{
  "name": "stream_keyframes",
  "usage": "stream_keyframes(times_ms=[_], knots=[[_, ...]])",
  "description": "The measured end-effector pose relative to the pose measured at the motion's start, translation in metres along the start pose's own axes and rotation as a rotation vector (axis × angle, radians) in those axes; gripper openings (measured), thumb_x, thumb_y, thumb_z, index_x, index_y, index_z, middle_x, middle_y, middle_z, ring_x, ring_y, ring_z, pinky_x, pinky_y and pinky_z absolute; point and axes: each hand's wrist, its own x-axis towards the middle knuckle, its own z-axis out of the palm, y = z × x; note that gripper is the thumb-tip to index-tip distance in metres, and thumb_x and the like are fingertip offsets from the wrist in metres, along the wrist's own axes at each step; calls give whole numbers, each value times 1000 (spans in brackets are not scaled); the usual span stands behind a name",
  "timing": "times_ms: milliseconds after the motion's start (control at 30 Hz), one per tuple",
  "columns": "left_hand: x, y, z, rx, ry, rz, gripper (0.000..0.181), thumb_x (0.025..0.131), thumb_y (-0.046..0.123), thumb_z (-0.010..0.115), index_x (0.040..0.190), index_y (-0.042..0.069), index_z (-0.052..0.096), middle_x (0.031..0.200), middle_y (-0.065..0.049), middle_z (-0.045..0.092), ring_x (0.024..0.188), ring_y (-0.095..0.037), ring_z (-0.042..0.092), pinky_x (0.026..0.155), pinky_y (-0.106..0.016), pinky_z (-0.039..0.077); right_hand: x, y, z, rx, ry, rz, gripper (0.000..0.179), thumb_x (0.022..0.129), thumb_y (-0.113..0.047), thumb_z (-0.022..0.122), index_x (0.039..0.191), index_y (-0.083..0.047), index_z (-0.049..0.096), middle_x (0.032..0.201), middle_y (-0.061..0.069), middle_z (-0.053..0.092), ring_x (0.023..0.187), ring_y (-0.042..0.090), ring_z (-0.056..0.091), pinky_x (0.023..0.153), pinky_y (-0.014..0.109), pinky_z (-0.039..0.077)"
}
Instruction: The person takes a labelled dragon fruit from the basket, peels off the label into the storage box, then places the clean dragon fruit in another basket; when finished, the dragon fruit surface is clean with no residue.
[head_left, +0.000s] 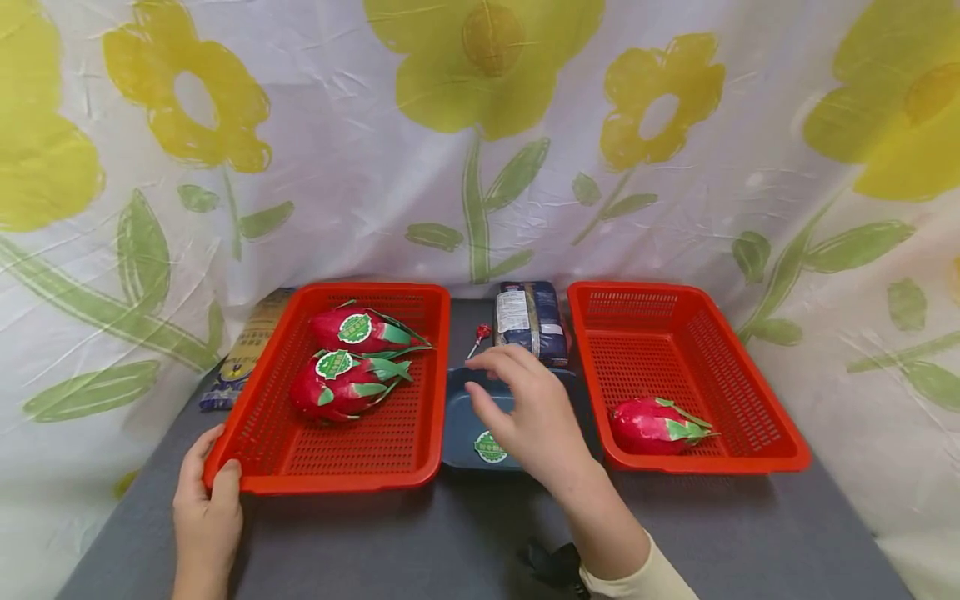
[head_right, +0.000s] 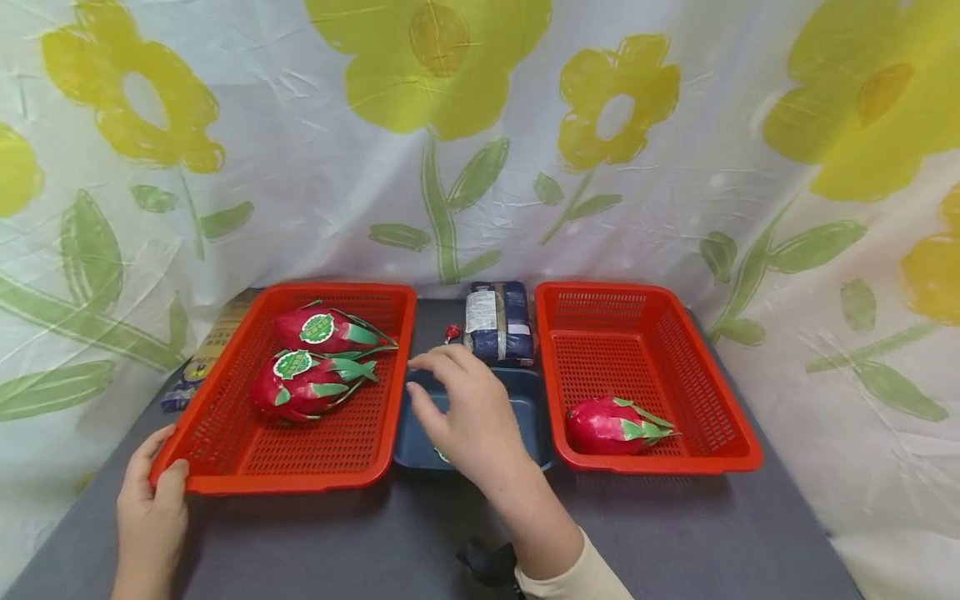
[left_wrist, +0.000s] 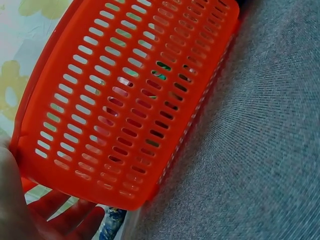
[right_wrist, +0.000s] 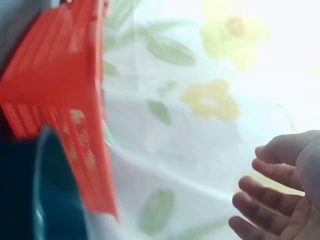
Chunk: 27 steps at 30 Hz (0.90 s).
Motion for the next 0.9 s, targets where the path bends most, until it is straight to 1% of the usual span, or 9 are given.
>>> stream_keyframes(times_ms=[133,200,333,433,467,567,700,800,900], knots=[[1,-2,-4,-34,-1,11,49,101,4,48,149,11,52,121,11,59,100,-3,60,79,-6,46,23,-2,41,77,-142,14,25,94,-17,75,118,-15,73,111,-5,67,92,9,61,80,27,54],[0,-1,-4,-60,-1,14,48,101,3,49,148,10,53,121,11,60,100,-4,60,79,-7,47,33,-3,62,84,-224,36,25,94,-19,75,119,-14,72,109,-5,66,90,8,60,77,24,52],[-1,1,-3,-99,-8,28,48,100,2,49,147,9,54,122,9,60,100,-5,61,80,-7,47,48,-1,104,94,-382,92,32,94,-22,75,123,-12,71,112,-1,68,90,10,63,75,19,50],[-1,2,-1,-140,-15,37,48,100,0,50,147,7,54,122,8,61,100,-6,62,82,-8,47,57,2,128,101,-470,132,35,93,-22,77,125,-10,69,115,2,70,90,10,66,75,18,51],[-2,2,-1,-155,-16,38,48,100,-1,50,147,7,54,122,7,61,100,-6,62,82,-8,47,60,3,135,88,-489,139,35,92,-23,78,124,-10,69,114,1,71,89,9,65,74,18,51],[-2,1,0,-181,-16,28,48,99,-2,50,147,6,54,122,6,61,100,-7,62,82,-8,47,67,5,150,28,-522,146,34,91,-24,79,122,-12,69,112,0,71,94,8,65,80,21,52],[-2,0,0,-118,-17,11,49,100,1,49,149,9,52,124,7,59,101,-4,60,82,-6,47,75,6,162,-95,-544,132,30,91,-28,79,116,-14,72,107,-3,71,98,9,62,86,24,52],[-1,0,-1,-77,-19,1,49,101,3,48,150,11,51,127,7,58,102,-3,59,82,-6,46,79,5,169,-172,-566,122,26,89,-31,81,109,-16,73,101,-5,68,94,9,60,84,24,52],[-1,0,-1,-80,-26,-9,50,101,3,48,150,11,50,128,7,57,102,-4,60,82,-6,47,83,4,173,-233,-574,130,23,87,-32,83,100,-18,71,94,-6,64,90,10,59,80,24,51]])
